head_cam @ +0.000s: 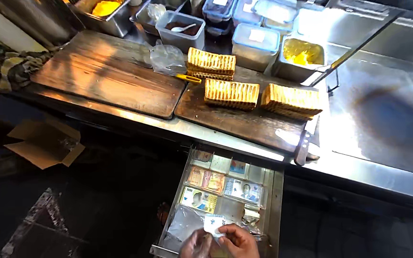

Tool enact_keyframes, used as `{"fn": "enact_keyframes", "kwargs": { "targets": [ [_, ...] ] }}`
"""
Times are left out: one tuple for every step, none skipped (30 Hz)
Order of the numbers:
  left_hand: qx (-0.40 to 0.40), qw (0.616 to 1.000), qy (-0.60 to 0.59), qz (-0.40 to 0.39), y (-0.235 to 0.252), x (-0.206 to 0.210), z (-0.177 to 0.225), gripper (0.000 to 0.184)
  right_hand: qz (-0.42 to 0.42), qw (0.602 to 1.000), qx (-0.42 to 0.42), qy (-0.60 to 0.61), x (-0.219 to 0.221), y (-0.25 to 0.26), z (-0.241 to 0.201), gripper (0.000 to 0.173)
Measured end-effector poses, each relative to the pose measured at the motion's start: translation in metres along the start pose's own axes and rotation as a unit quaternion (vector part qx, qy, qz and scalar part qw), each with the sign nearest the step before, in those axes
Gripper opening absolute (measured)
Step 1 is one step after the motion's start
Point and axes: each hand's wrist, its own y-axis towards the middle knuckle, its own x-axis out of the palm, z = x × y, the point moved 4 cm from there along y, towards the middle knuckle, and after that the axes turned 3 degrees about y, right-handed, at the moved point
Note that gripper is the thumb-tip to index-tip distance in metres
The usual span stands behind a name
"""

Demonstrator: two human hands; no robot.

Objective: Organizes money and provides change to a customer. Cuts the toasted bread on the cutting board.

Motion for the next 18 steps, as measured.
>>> {"fn": "enact_keyframes", "kwargs": {
  "targets": [
    [-0.007,1.0,-0.003,0.013,0.016,0.004,0.006,0.029,0.0,0.999,-0.014,-0.032,0.0,0.006,0.003,0.023],
    [-0.019,0.999,-0.023,0.026,0.027,0.008,0.011,0.027,0.007,0.996,-0.039,-0.081,-0.003,0.01,0.005,0.023],
    [-0.034,0.998,-0.049,0.034,0.032,0.011,0.013,0.032,0.022,0.989,-0.066,-0.129,-0.008,0.011,0.006,0.022],
    [-0.04,0.996,-0.071,0.038,0.034,0.012,0.012,0.039,0.035,0.982,-0.091,-0.164,-0.012,0.009,0.007,0.021],
    [-0.03,0.996,-0.08,0.039,0.034,0.011,0.008,0.041,0.037,0.974,-0.114,-0.19,-0.016,0.01,0.008,0.019],
    [-0.011,0.996,-0.076,0.037,0.033,0.009,0.005,0.041,0.024,0.969,-0.132,-0.207,-0.019,0.012,0.008,0.018],
    [-0.004,0.997,-0.071,0.035,0.031,0.007,0.0,0.039,0.0,0.966,-0.141,-0.216,-0.02,0.016,0.01,0.017],
    [-0.009,0.998,-0.059,0.035,0.029,0.006,-0.003,0.035,-0.033,0.967,-0.137,-0.214,-0.018,0.018,0.011,0.018],
    [-0.028,0.998,-0.045,0.041,0.03,0.005,-0.008,0.029,-0.068,0.971,-0.118,-0.199,-0.015,0.021,0.013,0.021],
    [-0.043,0.997,-0.037,0.054,0.032,0.003,-0.012,0.024,-0.096,0.975,-0.092,-0.178,-0.012,0.022,0.015,0.025],
    [-0.053,0.996,-0.037,0.069,0.034,0.0,-0.012,0.02,-0.106,0.979,-0.073,-0.158,-0.009,0.023,0.017,0.028],
    [-0.051,0.995,-0.034,0.084,0.036,-0.003,-0.009,0.016,-0.096,0.983,-0.064,-0.142,-0.011,0.024,0.018,0.028],
    [-0.039,0.994,-0.02,0.1,0.037,-0.008,-0.008,0.014,-0.078,0.985,-0.06,-0.142,-0.016,0.023,0.019,0.027],
    [-0.023,0.992,-0.004,0.124,0.036,-0.014,-0.007,0.013,-0.06,0.982,-0.058,-0.169,-0.024,0.02,0.02,0.026],
    [0.0,0.988,0.014,0.152,0.035,-0.021,-0.005,0.012,-0.044,0.972,-0.057,-0.222,-0.034,0.019,0.019,0.026],
    [0.014,0.985,0.019,0.172,0.036,-0.03,-0.004,0.011,-0.036,0.954,-0.049,-0.292,-0.044,0.02,0.017,0.027],
    [0.015,0.983,0.008,0.185,0.035,-0.039,-0.004,0.012,-0.034,0.923,-0.034,-0.382,-0.05,0.022,0.011,0.031],
    [0.007,0.981,-0.005,0.196,0.034,-0.048,-0.003,0.014,-0.035,0.882,-0.033,-0.469,-0.052,0.026,0.004,0.035]
  ]
}}
